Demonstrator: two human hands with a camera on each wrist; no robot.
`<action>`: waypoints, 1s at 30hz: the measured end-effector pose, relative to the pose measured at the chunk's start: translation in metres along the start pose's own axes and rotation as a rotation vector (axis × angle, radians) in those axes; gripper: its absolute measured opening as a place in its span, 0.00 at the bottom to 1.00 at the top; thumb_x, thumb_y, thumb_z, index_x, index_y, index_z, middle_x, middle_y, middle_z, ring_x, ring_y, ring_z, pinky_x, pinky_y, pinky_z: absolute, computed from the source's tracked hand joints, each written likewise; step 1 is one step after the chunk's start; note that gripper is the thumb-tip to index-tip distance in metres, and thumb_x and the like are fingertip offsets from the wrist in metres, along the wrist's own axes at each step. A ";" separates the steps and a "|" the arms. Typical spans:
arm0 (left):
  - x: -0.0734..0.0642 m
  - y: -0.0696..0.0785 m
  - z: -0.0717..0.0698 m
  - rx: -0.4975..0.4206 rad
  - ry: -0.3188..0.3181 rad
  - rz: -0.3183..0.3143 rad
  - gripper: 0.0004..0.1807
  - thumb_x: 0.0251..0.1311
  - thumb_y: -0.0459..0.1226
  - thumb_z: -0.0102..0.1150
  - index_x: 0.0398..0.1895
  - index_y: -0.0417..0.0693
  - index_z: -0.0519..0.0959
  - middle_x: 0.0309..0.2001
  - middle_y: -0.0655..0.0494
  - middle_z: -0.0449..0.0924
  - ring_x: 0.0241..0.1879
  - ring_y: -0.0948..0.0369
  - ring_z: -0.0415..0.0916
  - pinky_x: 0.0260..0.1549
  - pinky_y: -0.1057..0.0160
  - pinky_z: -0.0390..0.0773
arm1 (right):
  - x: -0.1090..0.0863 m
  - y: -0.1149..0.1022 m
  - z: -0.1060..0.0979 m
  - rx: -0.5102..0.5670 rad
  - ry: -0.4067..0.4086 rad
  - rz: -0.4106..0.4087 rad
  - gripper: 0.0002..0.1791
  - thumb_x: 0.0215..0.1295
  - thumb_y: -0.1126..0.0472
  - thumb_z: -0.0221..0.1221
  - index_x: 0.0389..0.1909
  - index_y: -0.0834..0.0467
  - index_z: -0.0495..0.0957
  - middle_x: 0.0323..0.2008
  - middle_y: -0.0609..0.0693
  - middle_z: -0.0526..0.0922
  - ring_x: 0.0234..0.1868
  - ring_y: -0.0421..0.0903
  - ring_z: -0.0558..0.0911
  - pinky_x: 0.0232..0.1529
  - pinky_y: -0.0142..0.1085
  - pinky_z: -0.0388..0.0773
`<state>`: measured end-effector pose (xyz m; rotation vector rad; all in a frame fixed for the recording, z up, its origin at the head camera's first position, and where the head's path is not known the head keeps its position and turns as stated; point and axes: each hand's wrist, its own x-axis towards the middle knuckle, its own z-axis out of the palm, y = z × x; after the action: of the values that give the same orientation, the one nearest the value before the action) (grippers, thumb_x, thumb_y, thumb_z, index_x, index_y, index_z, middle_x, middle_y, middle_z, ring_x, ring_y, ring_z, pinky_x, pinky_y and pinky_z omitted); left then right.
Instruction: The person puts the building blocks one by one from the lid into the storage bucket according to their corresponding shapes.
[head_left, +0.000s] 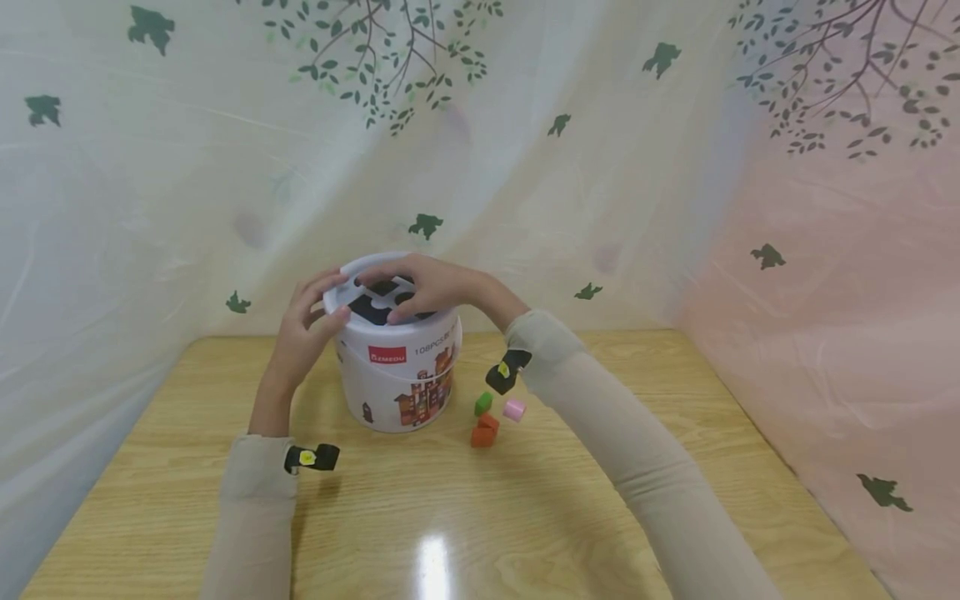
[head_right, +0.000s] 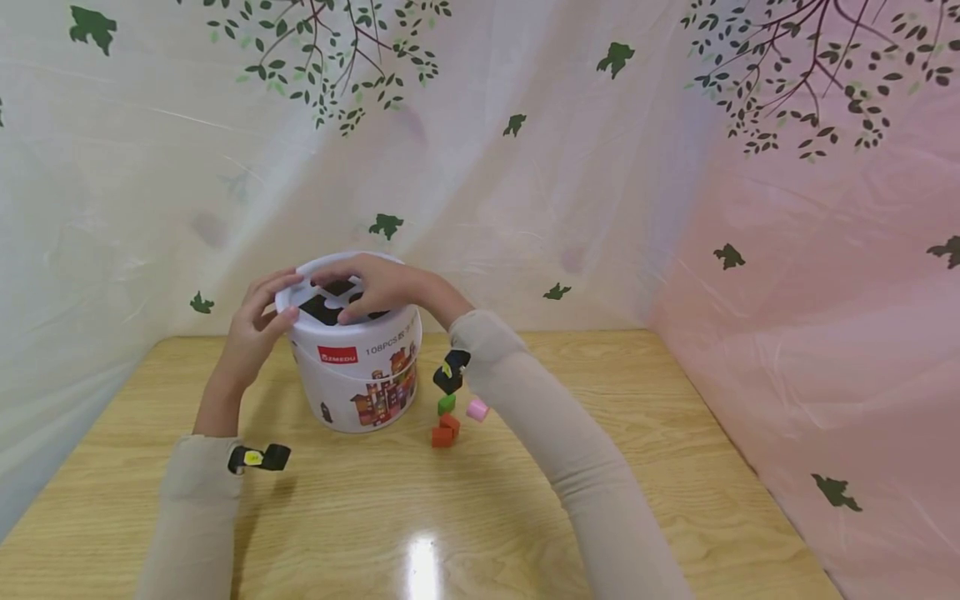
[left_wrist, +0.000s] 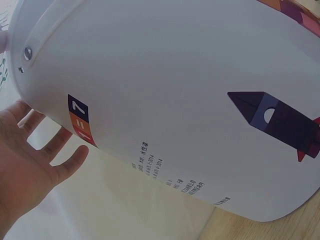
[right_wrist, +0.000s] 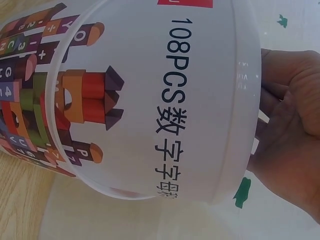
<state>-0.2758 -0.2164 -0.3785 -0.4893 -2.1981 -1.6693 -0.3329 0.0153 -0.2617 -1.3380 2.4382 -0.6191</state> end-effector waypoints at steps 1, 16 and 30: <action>0.000 0.000 0.000 0.000 0.001 0.000 0.30 0.69 0.39 0.56 0.74 0.49 0.68 0.78 0.54 0.56 0.71 0.52 0.58 0.72 0.37 0.62 | 0.000 0.000 0.000 -0.003 0.005 0.005 0.38 0.66 0.58 0.67 0.76 0.51 0.65 0.74 0.52 0.69 0.73 0.51 0.68 0.73 0.43 0.69; 0.001 0.002 0.000 0.004 0.008 -0.004 0.30 0.69 0.40 0.56 0.74 0.50 0.68 0.78 0.55 0.56 0.71 0.52 0.59 0.72 0.37 0.63 | -0.017 0.002 -0.006 -0.008 0.118 0.038 0.38 0.62 0.54 0.71 0.73 0.48 0.69 0.74 0.50 0.69 0.73 0.49 0.68 0.75 0.50 0.67; 0.000 0.003 0.001 0.019 0.013 -0.014 0.30 0.69 0.41 0.57 0.74 0.50 0.68 0.78 0.54 0.56 0.72 0.49 0.58 0.73 0.36 0.63 | -0.066 0.030 -0.013 -0.017 0.288 0.060 0.31 0.61 0.53 0.71 0.66 0.50 0.77 0.70 0.47 0.74 0.74 0.47 0.68 0.76 0.51 0.64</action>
<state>-0.2745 -0.2148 -0.3766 -0.4578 -2.2109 -1.6529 -0.3252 0.0886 -0.2626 -1.2513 2.7029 -0.8281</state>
